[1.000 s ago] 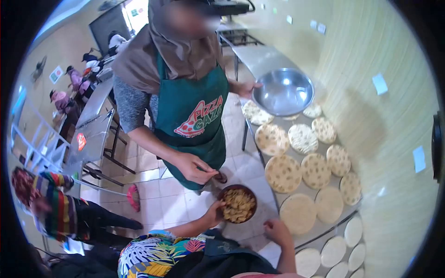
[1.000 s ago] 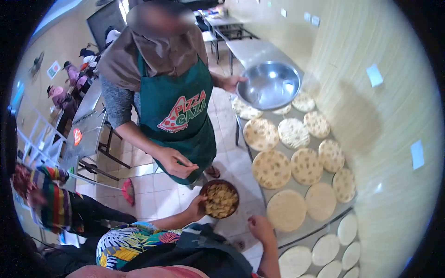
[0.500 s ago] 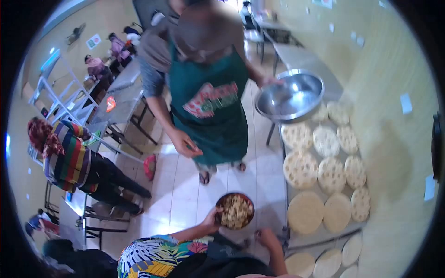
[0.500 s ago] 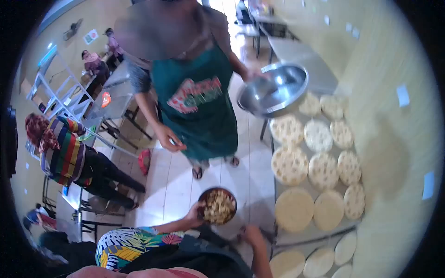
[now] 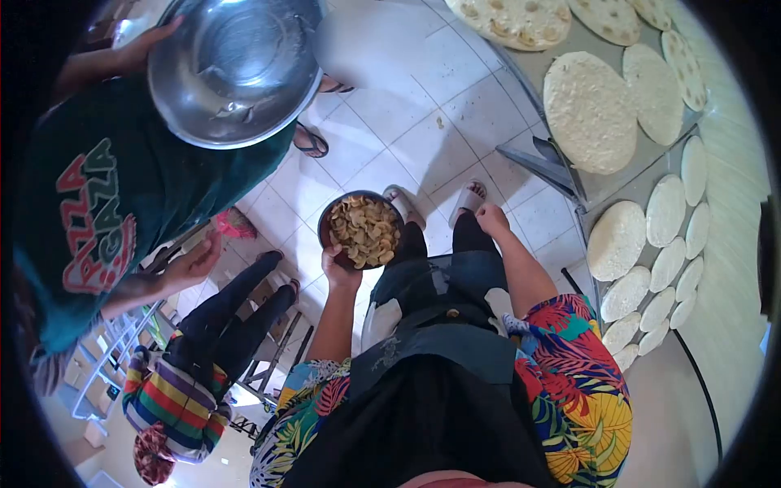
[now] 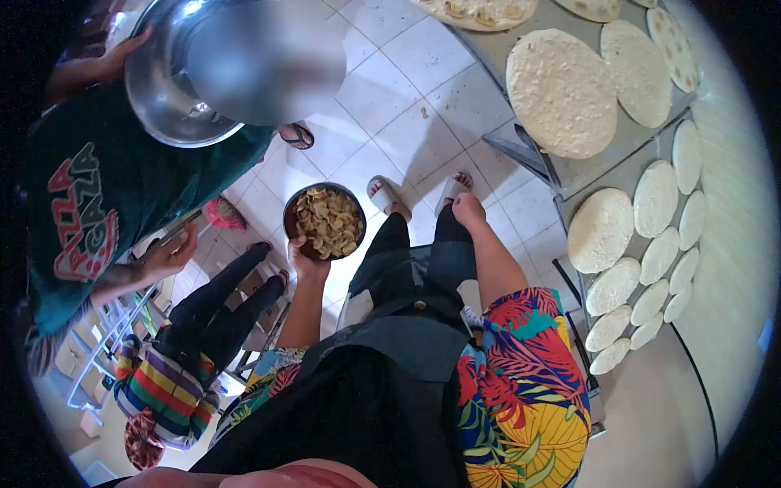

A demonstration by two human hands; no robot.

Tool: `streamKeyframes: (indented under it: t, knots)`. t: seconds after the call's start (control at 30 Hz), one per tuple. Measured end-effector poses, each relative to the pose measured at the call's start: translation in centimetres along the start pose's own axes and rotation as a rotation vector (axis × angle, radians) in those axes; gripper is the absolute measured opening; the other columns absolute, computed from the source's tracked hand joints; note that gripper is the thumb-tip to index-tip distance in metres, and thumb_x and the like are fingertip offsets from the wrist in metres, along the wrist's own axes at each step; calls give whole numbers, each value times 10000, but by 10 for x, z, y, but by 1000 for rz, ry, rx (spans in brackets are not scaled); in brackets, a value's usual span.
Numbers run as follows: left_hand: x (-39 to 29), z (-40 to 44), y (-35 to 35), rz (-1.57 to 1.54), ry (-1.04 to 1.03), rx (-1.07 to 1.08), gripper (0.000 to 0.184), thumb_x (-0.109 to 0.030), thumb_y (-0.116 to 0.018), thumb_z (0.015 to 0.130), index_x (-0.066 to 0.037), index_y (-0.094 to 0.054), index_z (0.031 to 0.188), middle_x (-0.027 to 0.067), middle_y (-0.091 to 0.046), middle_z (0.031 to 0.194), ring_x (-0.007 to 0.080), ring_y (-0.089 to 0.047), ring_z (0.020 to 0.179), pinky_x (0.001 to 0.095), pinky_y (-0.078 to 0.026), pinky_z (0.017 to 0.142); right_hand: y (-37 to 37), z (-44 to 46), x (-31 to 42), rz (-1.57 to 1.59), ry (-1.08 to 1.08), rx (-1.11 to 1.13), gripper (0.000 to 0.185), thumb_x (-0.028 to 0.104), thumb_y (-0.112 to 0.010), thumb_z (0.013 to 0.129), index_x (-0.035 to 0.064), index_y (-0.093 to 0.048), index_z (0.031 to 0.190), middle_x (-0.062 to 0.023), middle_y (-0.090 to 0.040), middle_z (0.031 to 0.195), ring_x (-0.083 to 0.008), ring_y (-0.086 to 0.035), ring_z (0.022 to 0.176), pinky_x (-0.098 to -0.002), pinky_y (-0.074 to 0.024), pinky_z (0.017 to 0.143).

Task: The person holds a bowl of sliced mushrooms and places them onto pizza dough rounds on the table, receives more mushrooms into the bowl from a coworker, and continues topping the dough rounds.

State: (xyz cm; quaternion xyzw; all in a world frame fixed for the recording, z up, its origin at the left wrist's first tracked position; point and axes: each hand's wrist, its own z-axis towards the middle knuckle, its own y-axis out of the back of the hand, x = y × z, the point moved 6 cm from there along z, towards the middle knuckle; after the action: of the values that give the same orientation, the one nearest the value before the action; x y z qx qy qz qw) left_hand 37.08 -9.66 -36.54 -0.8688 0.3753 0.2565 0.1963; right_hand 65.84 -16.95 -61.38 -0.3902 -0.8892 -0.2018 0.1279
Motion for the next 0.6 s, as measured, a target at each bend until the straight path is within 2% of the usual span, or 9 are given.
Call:
streamKeyframes:
  t: [0.07,0.2,0.27,0.33,0.37,0.47,0.5,0.6]
  knots:
    - [-2,5,4,36,23,19,675,-216,-553,657,-67,-395,1296,124,-490,1254,303,-477,1145,444,-372,996,-8,5,-16,72,-157,-31,141,169,-580,736,58,-645,795,-154,-652,846,-311,-626,820,-387,-491,731]
    - [15,22,24,-28,107,-35,672,-198,-540,653,-57,-392,1293,134,-485,1254,314,-469,1154,440,-373,999,-13,19,-7,59,-168,-33,152,212,-550,786,105,-657,801,-159,-650,866,-328,-622,837,-419,-494,737]
    - [24,32,21,-53,85,-1,677,-196,-539,650,-55,-389,1296,137,-478,1262,318,-464,1161,442,-370,1002,-8,32,4,110,-112,-81,130,166,-584,739,69,-648,796,-140,-652,828,-300,-628,801,-374,-493,726]
    - [37,43,18,-123,133,102,686,-196,-535,645,-55,-386,1299,138,-472,1269,321,-456,1169,450,-364,1006,-7,54,10,80,-93,-110,114,155,-579,739,77,-646,788,-136,-649,809,-297,-627,783,-376,-491,717]
    - [46,47,27,-124,161,4,689,-193,-528,639,-56,-388,1299,137,-472,1270,321,-453,1172,456,-364,1005,-7,65,14,89,-55,-137,107,147,-572,742,77,-642,781,-136,-645,798,-302,-622,779,-383,-489,708]
    - [75,65,50,-181,209,-27,689,-186,-523,635,-56,-390,1299,136,-472,1268,320,-452,1174,458,-362,1007,-11,112,17,17,11,-214,100,134,-556,750,74,-630,782,-136,-631,796,-316,-608,780,-400,-481,692]
    - [83,67,49,-183,283,-110,679,-179,-519,641,-55,-394,1296,137,-471,1268,314,-448,1179,456,-363,1006,-11,133,16,-49,44,-261,100,127,-548,755,72,-623,790,-135,-621,804,-324,-599,785,-411,-476,685]
    - [111,97,55,-227,263,-20,671,-180,-515,647,-56,-396,1296,134,-477,1261,308,-450,1178,454,-363,1007,-7,191,33,-97,103,-309,102,120,-538,770,70,-609,824,-141,-589,850,-337,-581,808,-425,-465,690]
